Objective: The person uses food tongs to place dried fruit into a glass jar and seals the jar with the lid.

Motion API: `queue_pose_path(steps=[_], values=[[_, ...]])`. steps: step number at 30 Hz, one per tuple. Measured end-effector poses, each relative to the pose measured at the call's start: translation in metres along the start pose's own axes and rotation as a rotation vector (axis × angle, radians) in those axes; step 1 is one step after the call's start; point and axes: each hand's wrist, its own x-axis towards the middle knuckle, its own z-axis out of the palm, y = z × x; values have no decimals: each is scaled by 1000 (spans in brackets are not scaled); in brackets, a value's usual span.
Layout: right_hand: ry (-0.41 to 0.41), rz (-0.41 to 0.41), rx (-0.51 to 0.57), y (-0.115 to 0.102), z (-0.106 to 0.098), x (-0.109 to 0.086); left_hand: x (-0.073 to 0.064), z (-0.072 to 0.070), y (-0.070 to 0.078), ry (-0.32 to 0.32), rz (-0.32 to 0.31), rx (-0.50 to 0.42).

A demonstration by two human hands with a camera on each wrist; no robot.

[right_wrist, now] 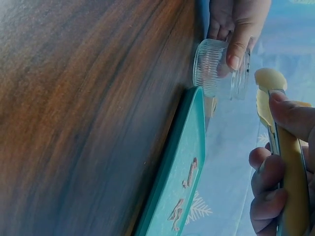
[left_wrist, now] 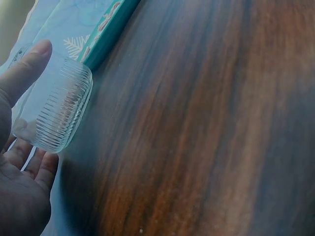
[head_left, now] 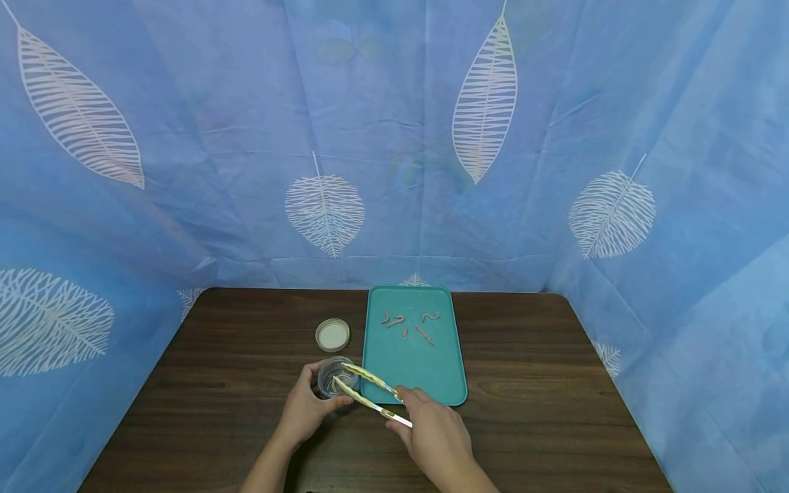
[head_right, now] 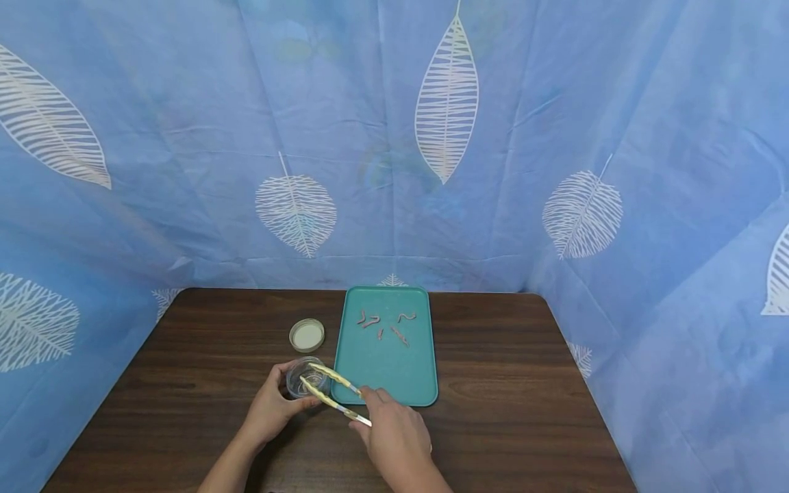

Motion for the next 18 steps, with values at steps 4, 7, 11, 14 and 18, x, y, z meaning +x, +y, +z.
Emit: queue_pose_path(steps=[4, 7, 11, 14, 18], values=[[8, -9, 0, 1, 0, 0, 0, 0, 0, 2, 2, -4], [21, -14, 2, 1, 0, 0, 0, -1, 2, -4, -12, -19], [31, 10, 15, 1, -2, 0, -1, -2, 3, -8, -15, -28], [20, 45, 30, 1, -5, 2, -2, -2, 3, -6, -12, -26], [13, 88, 26, 5, -10, 5, -2, -1, 2, -8, -10, -26]])
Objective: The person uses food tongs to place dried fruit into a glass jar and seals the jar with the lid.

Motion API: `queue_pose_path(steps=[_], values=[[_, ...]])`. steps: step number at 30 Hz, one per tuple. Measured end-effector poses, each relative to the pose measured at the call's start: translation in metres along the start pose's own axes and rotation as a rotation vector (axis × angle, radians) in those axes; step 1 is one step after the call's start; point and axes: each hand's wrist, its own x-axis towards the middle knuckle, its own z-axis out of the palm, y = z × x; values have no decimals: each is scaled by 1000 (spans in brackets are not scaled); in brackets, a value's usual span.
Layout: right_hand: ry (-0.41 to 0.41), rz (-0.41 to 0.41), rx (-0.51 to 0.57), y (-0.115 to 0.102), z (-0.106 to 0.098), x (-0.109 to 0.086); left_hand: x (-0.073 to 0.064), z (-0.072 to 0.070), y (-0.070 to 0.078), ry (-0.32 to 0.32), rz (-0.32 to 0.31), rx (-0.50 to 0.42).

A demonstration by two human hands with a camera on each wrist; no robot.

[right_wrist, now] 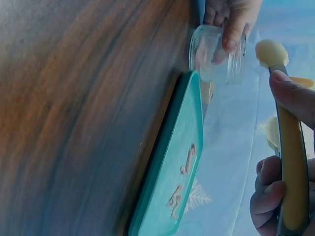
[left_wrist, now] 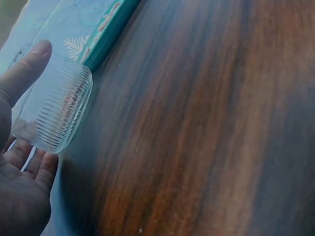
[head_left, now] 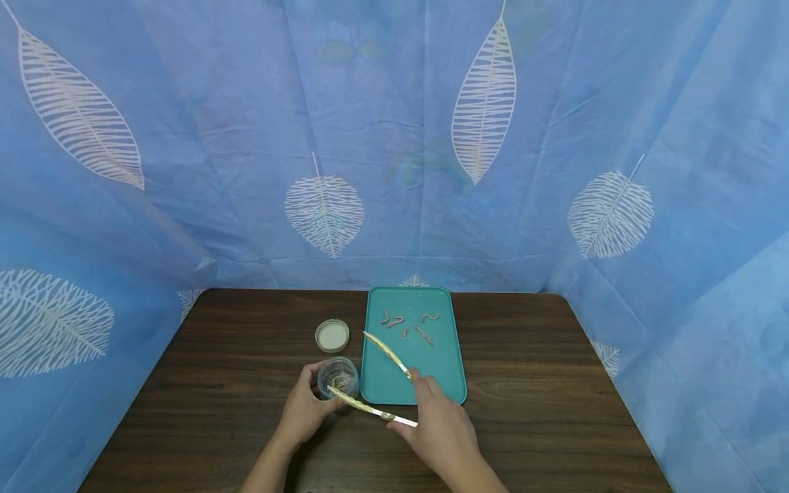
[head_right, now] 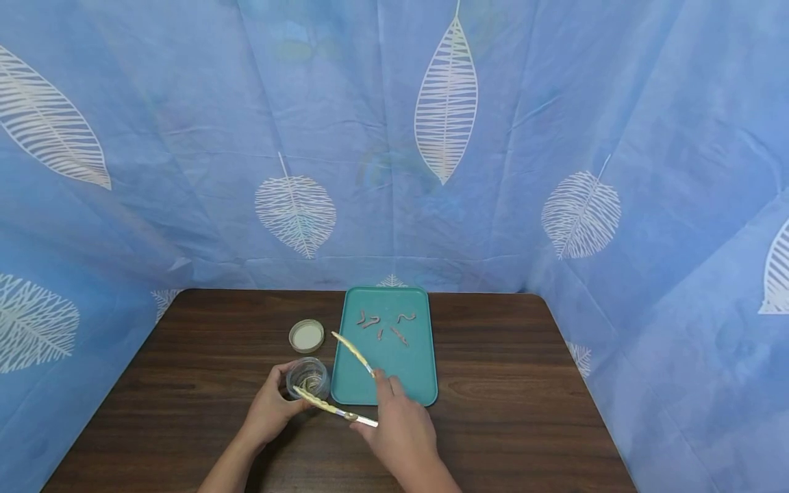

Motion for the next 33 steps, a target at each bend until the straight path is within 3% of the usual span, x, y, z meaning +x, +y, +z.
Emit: queue_pose_path(steps=[7, 16, 33], values=[[13, 101, -22, 20, -5, 12, 1, 2, -1, 2, 1, 0], [63, 199, 69, 57, -4, 20, 1, 2, -2, 6, 4, 3], [-10, 290, 59, 90, 6, 16, 1, 2, -2, -3, 0, 5]])
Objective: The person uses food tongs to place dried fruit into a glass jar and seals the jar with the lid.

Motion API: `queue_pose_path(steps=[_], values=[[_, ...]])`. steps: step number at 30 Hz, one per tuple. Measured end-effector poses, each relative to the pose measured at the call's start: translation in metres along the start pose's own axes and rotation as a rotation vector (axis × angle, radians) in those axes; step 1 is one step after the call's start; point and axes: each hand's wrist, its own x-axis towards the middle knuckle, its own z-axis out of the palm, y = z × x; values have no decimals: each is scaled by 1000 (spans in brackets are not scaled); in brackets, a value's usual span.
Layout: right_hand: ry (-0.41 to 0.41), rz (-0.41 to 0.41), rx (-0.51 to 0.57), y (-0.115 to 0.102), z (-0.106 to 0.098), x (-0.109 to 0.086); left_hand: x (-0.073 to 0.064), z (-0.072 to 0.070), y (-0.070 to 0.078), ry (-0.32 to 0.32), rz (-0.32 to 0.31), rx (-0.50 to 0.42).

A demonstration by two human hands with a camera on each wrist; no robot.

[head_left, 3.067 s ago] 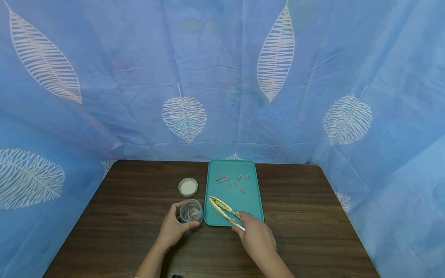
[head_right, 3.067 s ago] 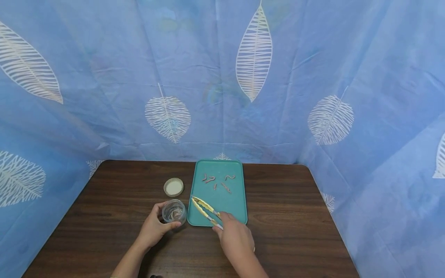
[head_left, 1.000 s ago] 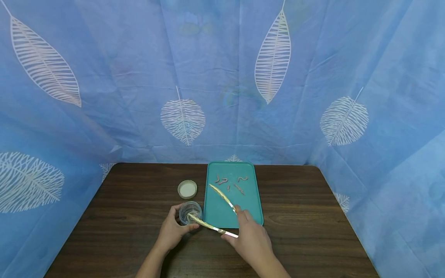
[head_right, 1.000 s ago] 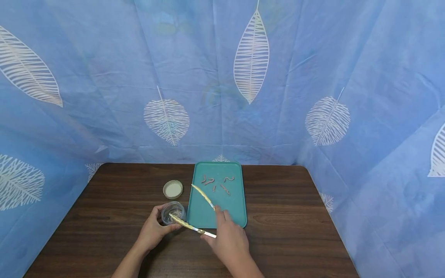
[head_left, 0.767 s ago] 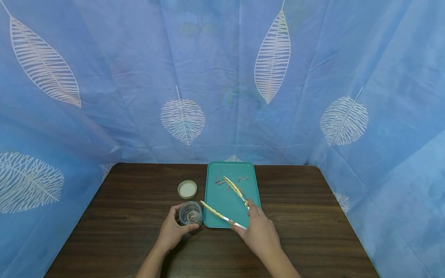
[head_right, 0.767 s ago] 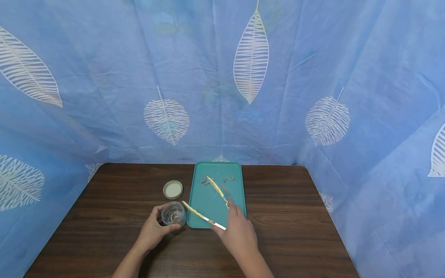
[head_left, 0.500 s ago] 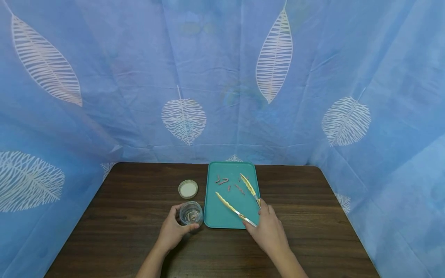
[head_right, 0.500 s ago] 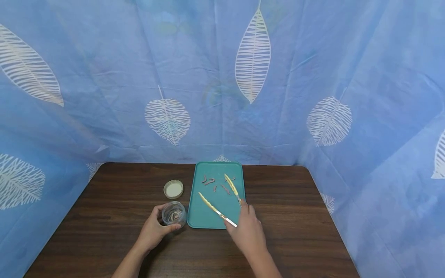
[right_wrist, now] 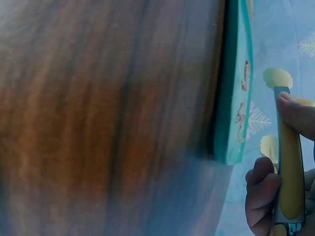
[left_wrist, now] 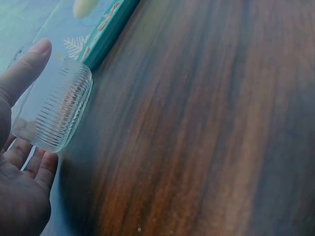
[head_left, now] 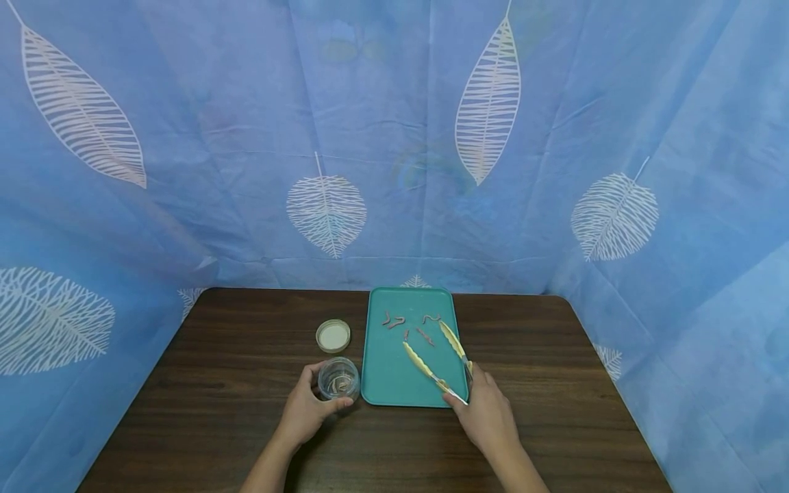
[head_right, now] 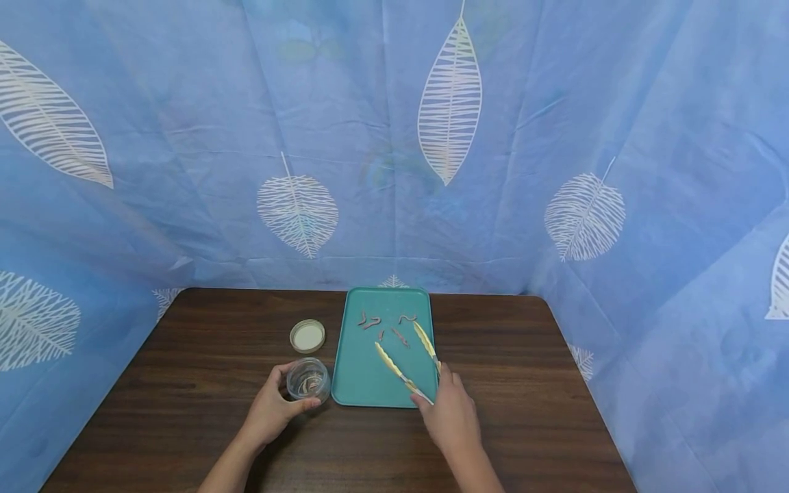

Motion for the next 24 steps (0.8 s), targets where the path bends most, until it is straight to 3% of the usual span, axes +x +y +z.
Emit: queue_pose_path(steps=[24], values=[[-9, -4, -54, 18, 9, 12, 0, 0, 0, 5, -5, 5]])
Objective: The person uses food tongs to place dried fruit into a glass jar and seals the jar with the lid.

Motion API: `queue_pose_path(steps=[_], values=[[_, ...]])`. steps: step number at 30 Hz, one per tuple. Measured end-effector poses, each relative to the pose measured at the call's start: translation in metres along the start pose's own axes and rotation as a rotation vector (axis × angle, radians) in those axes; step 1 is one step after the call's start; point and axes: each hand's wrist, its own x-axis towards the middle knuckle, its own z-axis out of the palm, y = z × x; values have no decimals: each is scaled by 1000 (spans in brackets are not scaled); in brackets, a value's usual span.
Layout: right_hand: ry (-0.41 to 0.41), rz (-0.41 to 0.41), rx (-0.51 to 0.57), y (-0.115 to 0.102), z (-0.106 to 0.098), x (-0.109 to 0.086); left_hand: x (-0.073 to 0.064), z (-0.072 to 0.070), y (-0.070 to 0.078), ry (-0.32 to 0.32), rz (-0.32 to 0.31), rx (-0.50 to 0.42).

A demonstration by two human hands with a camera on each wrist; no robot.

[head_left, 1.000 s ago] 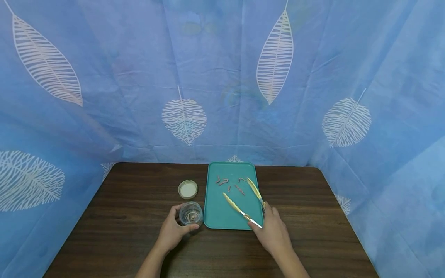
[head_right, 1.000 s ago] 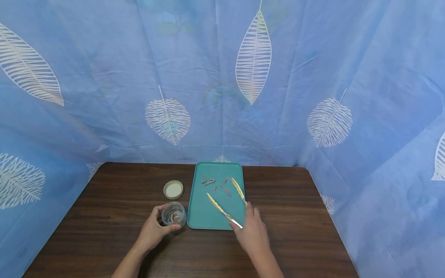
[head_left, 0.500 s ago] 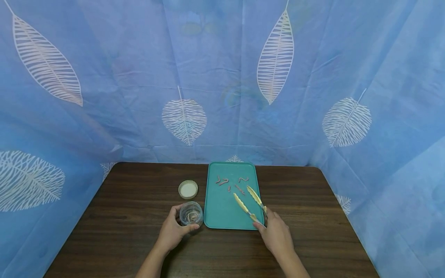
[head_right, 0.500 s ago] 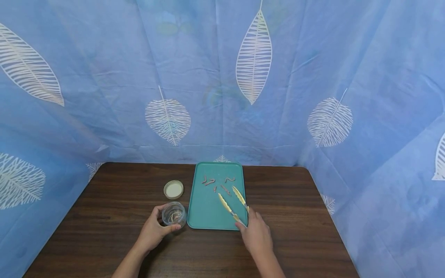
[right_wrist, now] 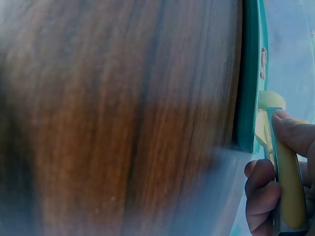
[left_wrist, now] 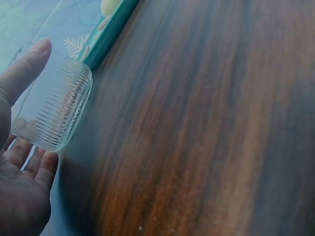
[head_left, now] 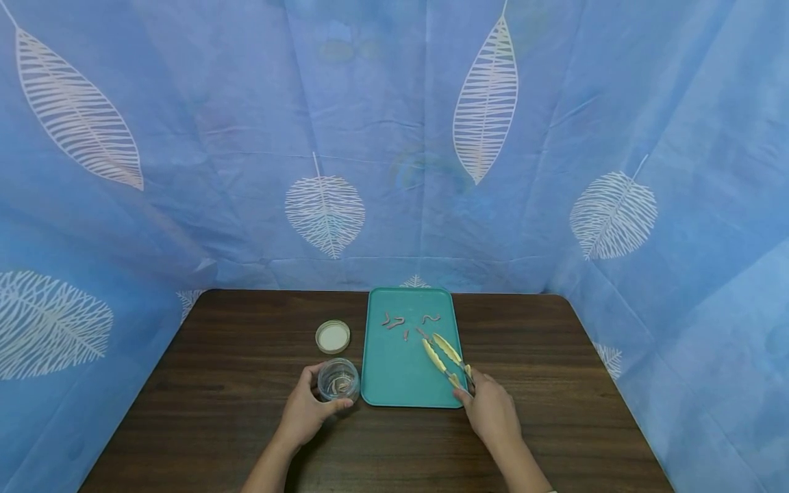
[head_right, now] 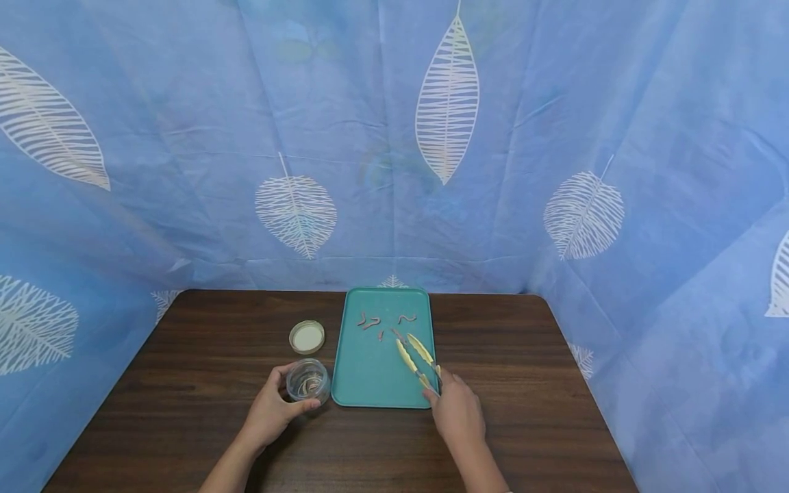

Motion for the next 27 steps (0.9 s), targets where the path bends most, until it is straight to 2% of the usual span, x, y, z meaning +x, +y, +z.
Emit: queue_pose_path(steps=[8, 27], values=[[-34, 31, -15, -1, 1, 1, -1, -2, 1, -1, -3, 9], [1, 12, -4, -1, 0, -3, -1, -1, 2, -11, -8, -14]])
